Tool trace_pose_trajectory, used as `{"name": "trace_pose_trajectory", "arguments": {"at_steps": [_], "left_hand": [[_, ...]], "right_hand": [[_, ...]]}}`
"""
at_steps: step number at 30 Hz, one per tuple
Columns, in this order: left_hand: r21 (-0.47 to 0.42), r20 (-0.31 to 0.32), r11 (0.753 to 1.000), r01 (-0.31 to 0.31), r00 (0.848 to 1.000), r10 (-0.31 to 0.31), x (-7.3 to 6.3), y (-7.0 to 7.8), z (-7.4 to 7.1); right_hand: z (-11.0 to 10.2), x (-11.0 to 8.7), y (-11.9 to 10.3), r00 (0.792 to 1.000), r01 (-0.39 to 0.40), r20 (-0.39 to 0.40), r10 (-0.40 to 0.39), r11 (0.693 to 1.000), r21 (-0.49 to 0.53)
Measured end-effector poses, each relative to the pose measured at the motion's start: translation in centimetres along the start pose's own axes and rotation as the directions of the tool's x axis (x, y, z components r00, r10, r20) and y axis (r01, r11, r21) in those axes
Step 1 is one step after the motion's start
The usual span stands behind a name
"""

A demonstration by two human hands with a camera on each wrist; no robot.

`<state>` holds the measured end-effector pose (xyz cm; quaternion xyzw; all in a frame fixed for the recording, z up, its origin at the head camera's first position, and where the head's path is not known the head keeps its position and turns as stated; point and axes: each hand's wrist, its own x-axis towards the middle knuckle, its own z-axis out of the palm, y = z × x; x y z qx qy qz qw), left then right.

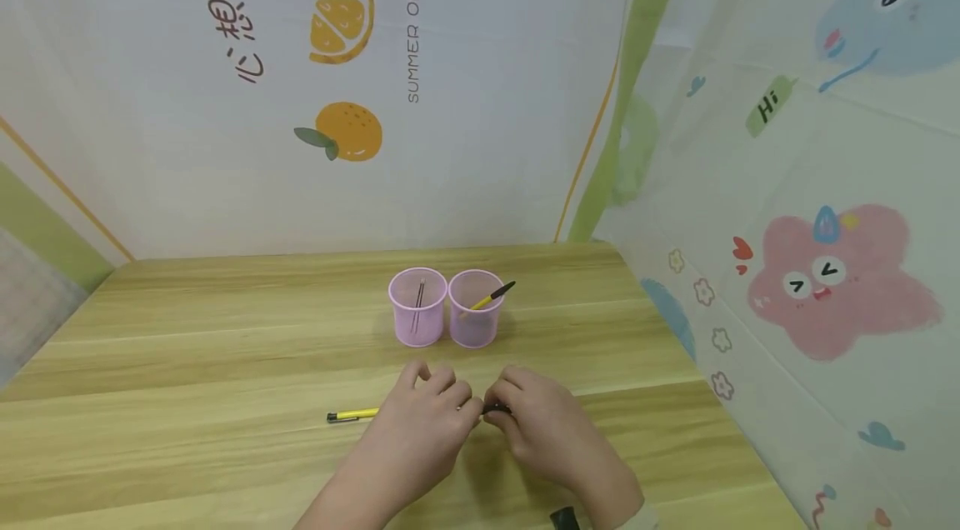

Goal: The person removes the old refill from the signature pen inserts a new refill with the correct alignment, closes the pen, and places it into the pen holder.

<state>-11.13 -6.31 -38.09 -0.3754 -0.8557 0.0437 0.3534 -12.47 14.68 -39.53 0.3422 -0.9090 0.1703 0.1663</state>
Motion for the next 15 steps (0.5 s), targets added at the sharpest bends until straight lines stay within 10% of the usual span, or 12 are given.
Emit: {"name": "trace_pose_trajectory", "arguments": {"at_steps": [15], "left_hand": [[0.016,0.103,1.0,0.005,0.995,-0.006,-0.18,-0.26,-0.33]], "right_hand": [[-0.3,-0.33,-0.01,1.0,-0.015,0.011,0.015,1.0,-0.005]]}}
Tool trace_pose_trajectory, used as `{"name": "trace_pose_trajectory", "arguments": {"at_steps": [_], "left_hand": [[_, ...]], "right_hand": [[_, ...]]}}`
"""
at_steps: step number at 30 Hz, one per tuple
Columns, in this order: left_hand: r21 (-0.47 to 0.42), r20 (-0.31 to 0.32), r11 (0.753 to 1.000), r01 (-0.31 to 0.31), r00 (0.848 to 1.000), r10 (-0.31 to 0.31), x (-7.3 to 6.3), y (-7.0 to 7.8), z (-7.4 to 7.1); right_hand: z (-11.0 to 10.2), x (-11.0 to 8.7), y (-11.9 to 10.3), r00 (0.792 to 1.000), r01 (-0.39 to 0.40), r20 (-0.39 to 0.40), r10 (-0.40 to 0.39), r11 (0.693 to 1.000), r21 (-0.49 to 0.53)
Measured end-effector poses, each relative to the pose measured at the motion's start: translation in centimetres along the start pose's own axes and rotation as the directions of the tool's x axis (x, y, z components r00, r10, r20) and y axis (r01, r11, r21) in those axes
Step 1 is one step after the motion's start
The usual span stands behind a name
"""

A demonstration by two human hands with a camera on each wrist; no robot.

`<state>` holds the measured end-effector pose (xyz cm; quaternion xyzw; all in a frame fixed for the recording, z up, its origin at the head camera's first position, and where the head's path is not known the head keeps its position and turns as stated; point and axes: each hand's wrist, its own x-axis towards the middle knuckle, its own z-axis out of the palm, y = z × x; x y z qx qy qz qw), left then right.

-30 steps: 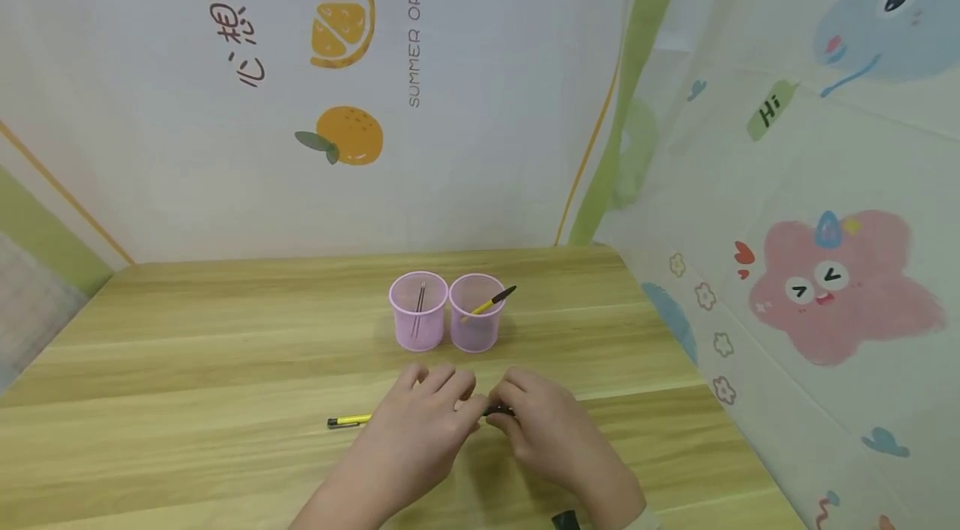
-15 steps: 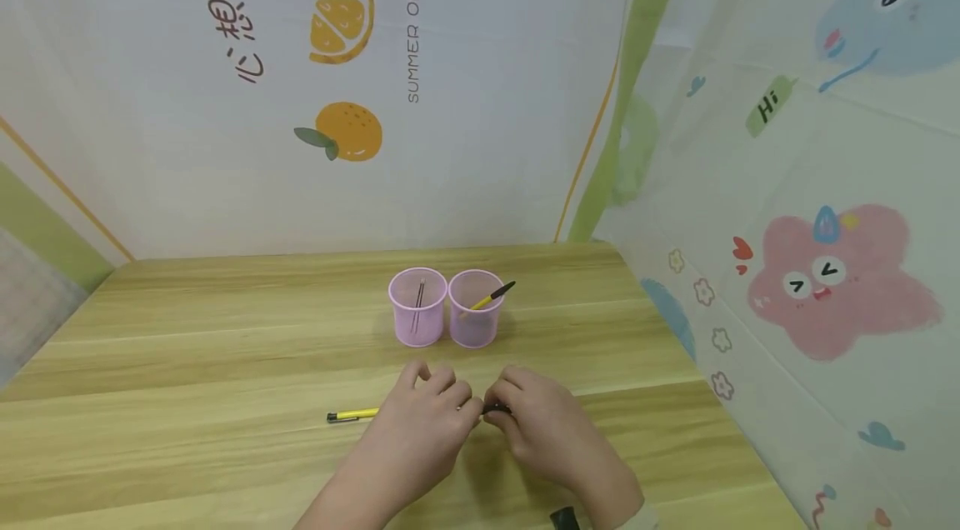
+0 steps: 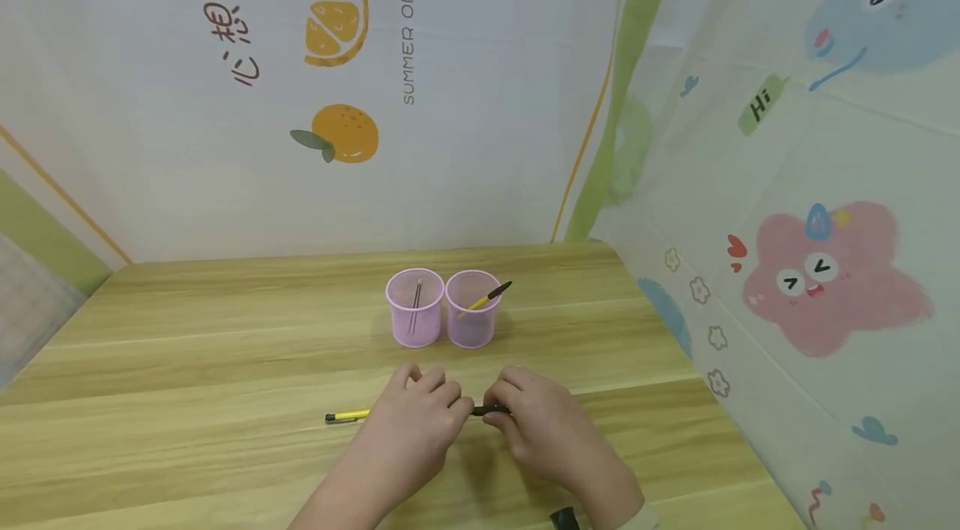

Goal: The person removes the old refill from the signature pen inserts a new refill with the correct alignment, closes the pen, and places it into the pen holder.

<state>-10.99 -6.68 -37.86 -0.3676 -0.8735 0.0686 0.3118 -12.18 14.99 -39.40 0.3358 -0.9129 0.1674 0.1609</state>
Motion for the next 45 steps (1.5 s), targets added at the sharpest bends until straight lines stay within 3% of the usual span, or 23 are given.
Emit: {"name": "trace_pose_trajectory", "arguments": {"at_steps": [15,31,37,39,41,43,45], "left_hand": [[-0.054,0.007,0.995,0.08,0.997,-0.08,-1.0,-1.7,-0.8],[-0.114,-0.026,0.982,0.154,0.987,-0.158,-2.2,-2.9,-0.2],[-0.183,-0.052,0.965,0.187,0.978,-0.2,-2.3,-3.4,0.2],[-0.228,-0.057,0.954,0.196,0.975,-0.214,-2.2,-3.6,0.3],[-0.309,-0.041,0.926,0.218,0.969,-0.242,-2.0,-3.9,0.4],[-0.417,0.004,0.869,0.267,0.956,-0.292,-1.5,-4.3,0.5],[-0.514,0.05,0.795,0.323,0.936,-0.348,-0.8,-4.9,0.7]], "right_hand": [[-0.6,0.0,0.7,0.999,-0.026,-0.043,0.027,0.999,0.031],[-0.4,0.0,0.7,0.998,-0.049,-0.031,0.05,0.998,0.028],[-0.3,0.0,0.6,0.999,-0.04,-0.031,0.041,0.999,0.028],[-0.3,0.0,0.6,0.999,-0.041,-0.025,0.041,0.999,0.028],[-0.2,-0.1,0.6,0.999,-0.044,-0.021,0.045,0.999,0.024],[0.0,-0.1,0.6,0.998,-0.052,-0.018,0.052,0.998,0.022],[0.1,-0.2,0.5,0.998,-0.056,-0.012,0.057,0.998,0.025]]}}
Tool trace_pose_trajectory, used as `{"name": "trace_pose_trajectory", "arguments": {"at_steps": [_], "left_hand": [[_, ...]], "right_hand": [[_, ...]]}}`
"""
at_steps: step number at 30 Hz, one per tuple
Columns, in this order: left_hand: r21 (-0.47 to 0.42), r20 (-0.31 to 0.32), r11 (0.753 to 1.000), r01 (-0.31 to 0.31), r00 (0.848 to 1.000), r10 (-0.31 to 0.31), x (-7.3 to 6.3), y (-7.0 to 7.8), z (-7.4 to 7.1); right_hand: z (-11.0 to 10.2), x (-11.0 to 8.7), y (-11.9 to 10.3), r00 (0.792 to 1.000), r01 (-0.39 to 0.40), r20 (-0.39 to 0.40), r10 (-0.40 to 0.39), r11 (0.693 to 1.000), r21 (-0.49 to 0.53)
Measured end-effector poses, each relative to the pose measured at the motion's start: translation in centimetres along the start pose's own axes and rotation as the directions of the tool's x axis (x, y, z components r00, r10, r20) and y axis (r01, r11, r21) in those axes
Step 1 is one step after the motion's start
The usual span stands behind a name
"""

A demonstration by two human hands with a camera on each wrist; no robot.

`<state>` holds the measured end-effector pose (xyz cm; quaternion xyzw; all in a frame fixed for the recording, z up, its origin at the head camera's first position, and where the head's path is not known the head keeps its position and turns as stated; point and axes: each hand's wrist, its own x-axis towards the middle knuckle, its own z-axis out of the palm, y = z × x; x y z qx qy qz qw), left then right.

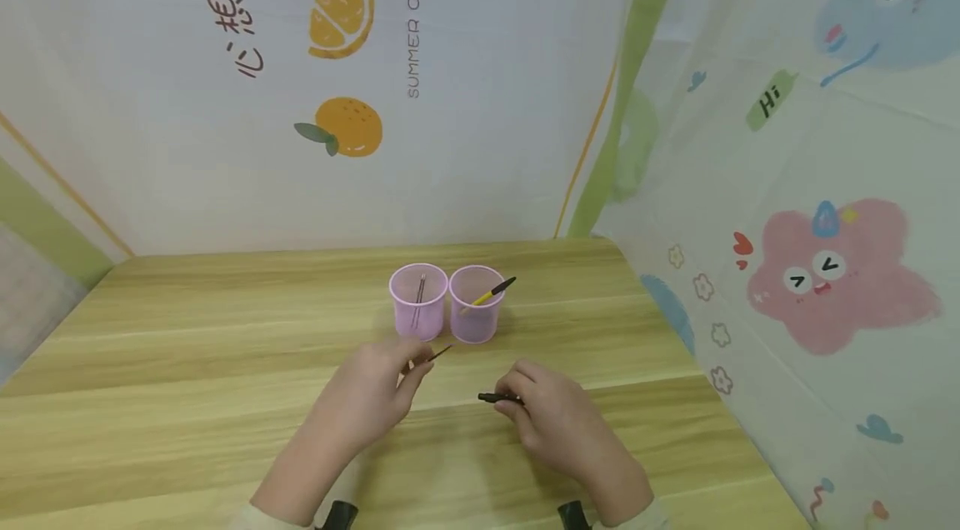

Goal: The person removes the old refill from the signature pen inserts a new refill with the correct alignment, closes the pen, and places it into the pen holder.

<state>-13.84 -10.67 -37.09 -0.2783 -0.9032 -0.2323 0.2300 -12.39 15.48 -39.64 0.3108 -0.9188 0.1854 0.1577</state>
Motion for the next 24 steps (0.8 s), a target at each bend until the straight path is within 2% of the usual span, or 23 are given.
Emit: {"name": "trace_pose_trajectory", "arguments": {"at_steps": [2,4,9,14,17,19,24], "left_hand": [[-0.086,0.001,0.994,0.067,0.998,-0.067,1.0,-0.2,-0.2],[-0.123,-0.018,0.988,0.089,0.996,-0.091,1.9,-0.4,-0.4],[-0.14,-0.067,0.987,0.084,0.993,-0.094,2.9,-0.7,-0.9],[-0.15,-0.026,0.983,0.107,0.993,-0.112,3.0,-0.5,-0.8],[-0.122,0.032,0.984,0.132,0.991,-0.129,2.9,-0.7,-0.3],[-0.07,0.062,0.988,0.14,0.989,-0.136,2.9,-1.0,0.3],[0.08,0.12,0.993,0.085,0.988,-0.094,3.4,-2.3,2.4]], "right_hand": [[0.0,0.0,0.0,1.0,0.001,0.001,-0.001,1.0,0.002],[-0.1,0.0,0.1,1.0,0.002,0.001,-0.002,1.0,0.008],[-0.2,-0.1,0.2,1.0,-0.003,-0.002,0.003,1.0,0.01],[-0.4,-0.2,0.2,1.0,-0.02,0.012,0.02,1.0,0.019],[-0.5,-0.3,0.3,1.0,-0.023,0.017,0.022,0.999,0.025],[-0.5,-0.3,0.4,1.0,-0.02,0.017,0.02,0.999,0.027],[-0.5,-0.4,0.6,1.0,-0.015,0.023,0.015,0.999,0.029]]}}
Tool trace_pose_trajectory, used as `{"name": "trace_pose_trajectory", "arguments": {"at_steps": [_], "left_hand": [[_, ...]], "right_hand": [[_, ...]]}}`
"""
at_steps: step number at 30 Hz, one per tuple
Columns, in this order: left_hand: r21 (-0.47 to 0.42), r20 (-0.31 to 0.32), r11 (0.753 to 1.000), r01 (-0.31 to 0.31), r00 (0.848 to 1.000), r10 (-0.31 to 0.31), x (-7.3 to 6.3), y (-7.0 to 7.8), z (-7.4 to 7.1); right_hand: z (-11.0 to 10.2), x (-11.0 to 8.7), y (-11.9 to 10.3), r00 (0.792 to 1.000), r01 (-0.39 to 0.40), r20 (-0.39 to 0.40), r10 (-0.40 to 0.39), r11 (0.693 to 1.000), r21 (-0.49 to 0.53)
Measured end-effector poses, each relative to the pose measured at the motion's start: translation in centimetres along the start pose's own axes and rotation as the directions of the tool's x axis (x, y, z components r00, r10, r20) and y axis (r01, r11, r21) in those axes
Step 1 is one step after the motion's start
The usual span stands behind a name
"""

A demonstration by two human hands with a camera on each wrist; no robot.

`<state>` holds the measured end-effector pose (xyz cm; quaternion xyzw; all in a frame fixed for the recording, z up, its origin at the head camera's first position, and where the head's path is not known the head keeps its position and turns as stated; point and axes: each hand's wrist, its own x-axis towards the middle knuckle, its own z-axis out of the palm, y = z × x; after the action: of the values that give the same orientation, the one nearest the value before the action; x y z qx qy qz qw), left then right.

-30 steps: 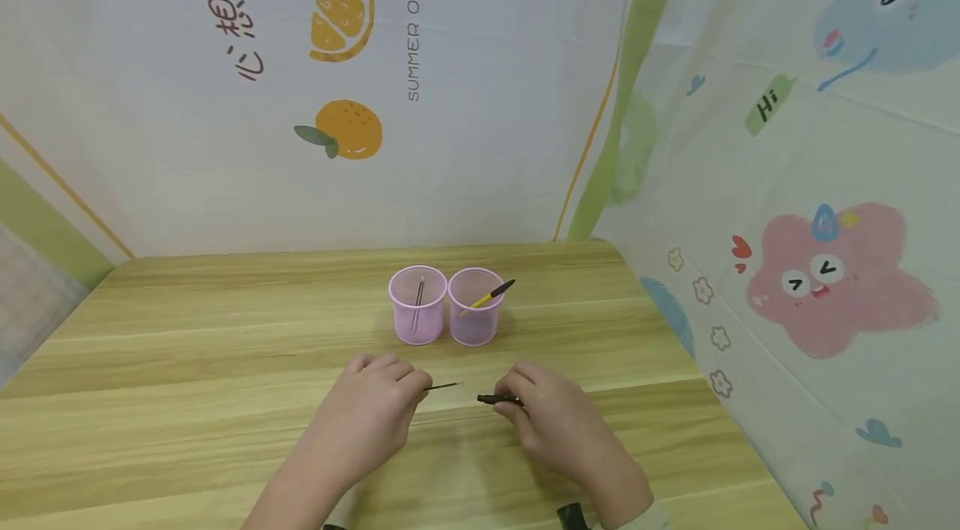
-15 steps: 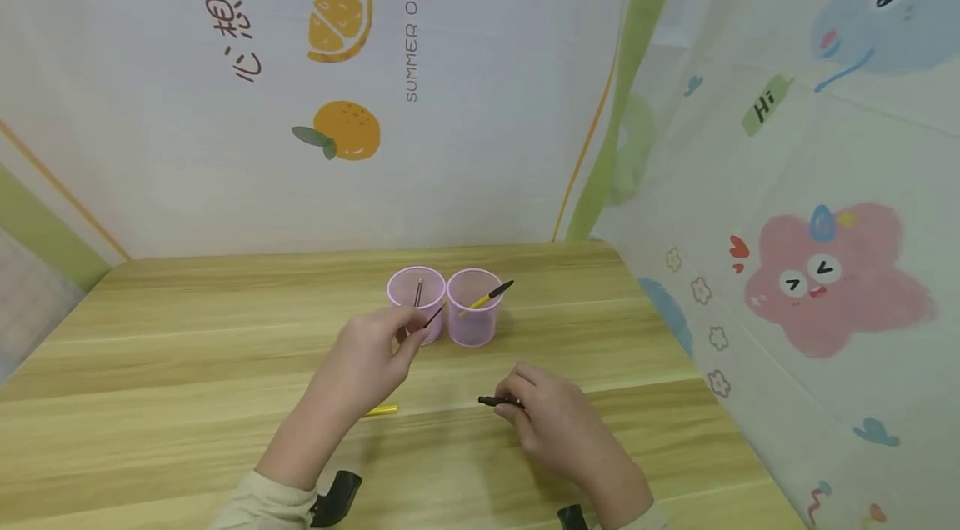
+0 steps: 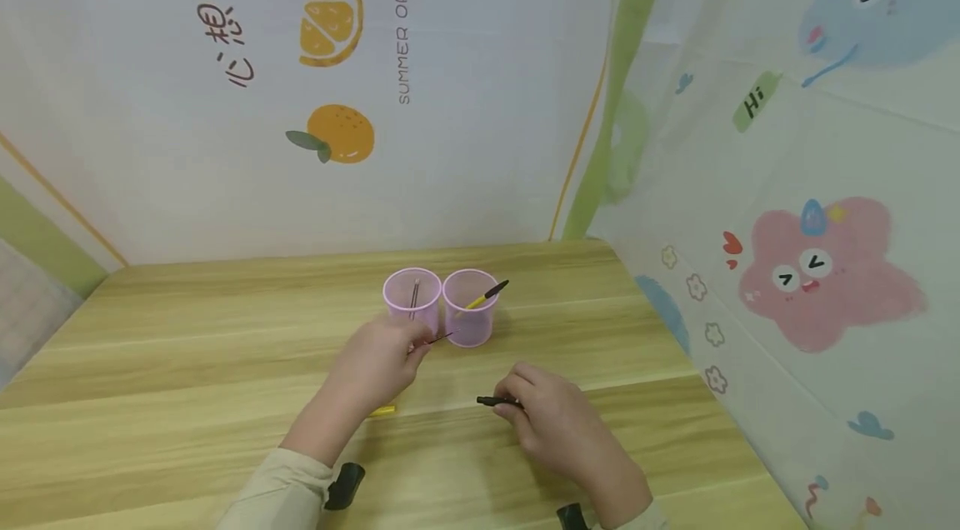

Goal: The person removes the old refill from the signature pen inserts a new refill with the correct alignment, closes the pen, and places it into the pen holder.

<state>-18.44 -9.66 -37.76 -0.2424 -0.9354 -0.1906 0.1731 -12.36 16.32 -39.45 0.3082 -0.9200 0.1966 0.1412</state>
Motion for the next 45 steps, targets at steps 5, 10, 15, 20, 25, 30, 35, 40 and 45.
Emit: {"name": "trace_pose_trajectory", "arguments": {"at_steps": [5,10,15,20,25,30,35,40,45], "left_hand": [[0.078,0.066,0.995,-0.064,0.996,0.059,1.0,-0.8,2.1],[0.176,0.189,0.98,-0.09,0.98,0.056,1.8,-0.6,3.5],[0.248,0.246,0.958,-0.145,0.966,0.082,2.2,-0.3,4.5],[0.307,0.236,0.933,-0.188,0.965,0.116,2.2,-0.2,5.0],[0.31,0.262,0.932,-0.19,0.959,0.109,2.3,-0.2,5.6],[0.31,0.268,0.932,-0.19,0.957,0.105,2.3,-0.2,5.9],[0.312,0.257,0.928,-0.205,0.958,0.125,2.3,-0.1,5.7],[0.323,0.23,0.918,-0.231,0.96,0.161,2.2,-0.1,5.7],[0.351,0.222,0.904,-0.244,0.96,0.173,2.2,-0.1,5.9]], "right_hand": [[0.0,0.0,0.0,1.0,0.0,0.003,0.0,1.0,0.006],[0.0,0.0,-0.1,1.0,-0.006,0.006,0.006,1.0,0.003],[0.1,0.0,-0.1,1.0,-0.005,0.001,0.005,1.0,-0.007],[0.2,0.1,-0.2,1.0,-0.008,0.028,0.008,1.0,0.001],[0.3,0.2,-0.3,0.999,-0.018,0.046,0.017,1.0,0.013],[0.4,0.2,-0.3,0.999,-0.001,0.034,0.002,1.0,-0.008],[0.5,0.1,-0.2,1.0,0.005,0.018,-0.005,1.0,-0.003],[0.6,0.2,-0.1,1.0,0.021,0.006,-0.021,1.0,-0.001],[0.6,0.3,-0.1,1.0,0.021,0.012,-0.021,1.0,-0.005]]}}
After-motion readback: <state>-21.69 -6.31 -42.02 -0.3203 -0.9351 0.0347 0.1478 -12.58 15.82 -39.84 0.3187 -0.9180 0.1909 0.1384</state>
